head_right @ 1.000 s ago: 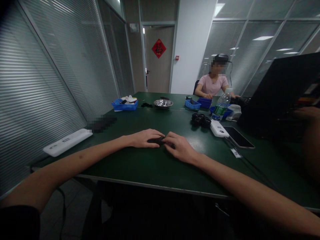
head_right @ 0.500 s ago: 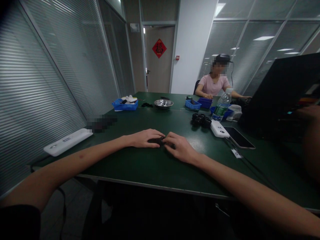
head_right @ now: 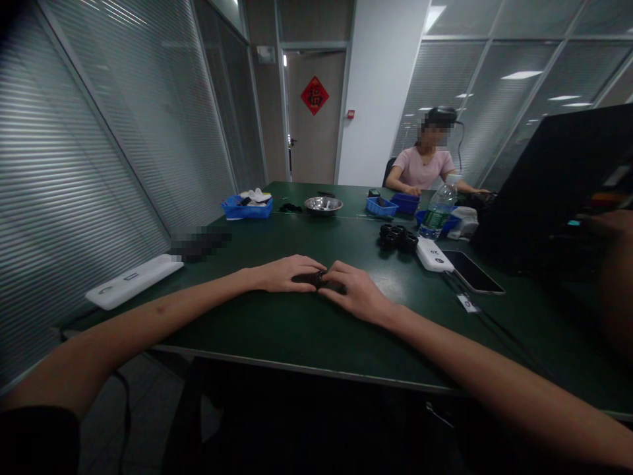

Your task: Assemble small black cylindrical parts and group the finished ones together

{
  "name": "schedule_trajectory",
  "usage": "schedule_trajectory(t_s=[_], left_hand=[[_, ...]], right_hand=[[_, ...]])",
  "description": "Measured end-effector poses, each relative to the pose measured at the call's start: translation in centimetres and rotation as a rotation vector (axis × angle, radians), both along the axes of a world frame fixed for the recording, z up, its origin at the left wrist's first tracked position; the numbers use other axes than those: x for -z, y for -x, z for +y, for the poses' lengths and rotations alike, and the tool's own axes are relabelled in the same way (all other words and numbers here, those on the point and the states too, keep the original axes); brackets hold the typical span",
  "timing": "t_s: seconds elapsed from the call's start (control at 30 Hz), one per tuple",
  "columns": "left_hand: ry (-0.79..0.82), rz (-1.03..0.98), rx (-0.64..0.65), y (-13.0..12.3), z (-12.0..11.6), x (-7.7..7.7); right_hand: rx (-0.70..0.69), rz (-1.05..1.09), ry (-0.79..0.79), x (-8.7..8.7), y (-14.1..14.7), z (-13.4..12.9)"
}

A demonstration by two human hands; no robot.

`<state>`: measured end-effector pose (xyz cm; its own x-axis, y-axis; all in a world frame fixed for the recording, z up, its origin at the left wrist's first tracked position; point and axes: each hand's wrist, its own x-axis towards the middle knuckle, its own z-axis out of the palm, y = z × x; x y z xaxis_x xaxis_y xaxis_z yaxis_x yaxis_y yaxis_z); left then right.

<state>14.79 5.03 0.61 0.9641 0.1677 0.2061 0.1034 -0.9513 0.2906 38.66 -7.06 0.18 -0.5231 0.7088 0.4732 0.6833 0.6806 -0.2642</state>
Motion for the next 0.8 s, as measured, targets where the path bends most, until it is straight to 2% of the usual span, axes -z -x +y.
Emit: schedule_trajectory(t_s=[0.8], left_hand=[[-0.005,-0.002,0.001,-0.02,-0.06,0.03]], right_hand=[[-0.013,0.0,-0.021,0.31,-0.18,0.32]])
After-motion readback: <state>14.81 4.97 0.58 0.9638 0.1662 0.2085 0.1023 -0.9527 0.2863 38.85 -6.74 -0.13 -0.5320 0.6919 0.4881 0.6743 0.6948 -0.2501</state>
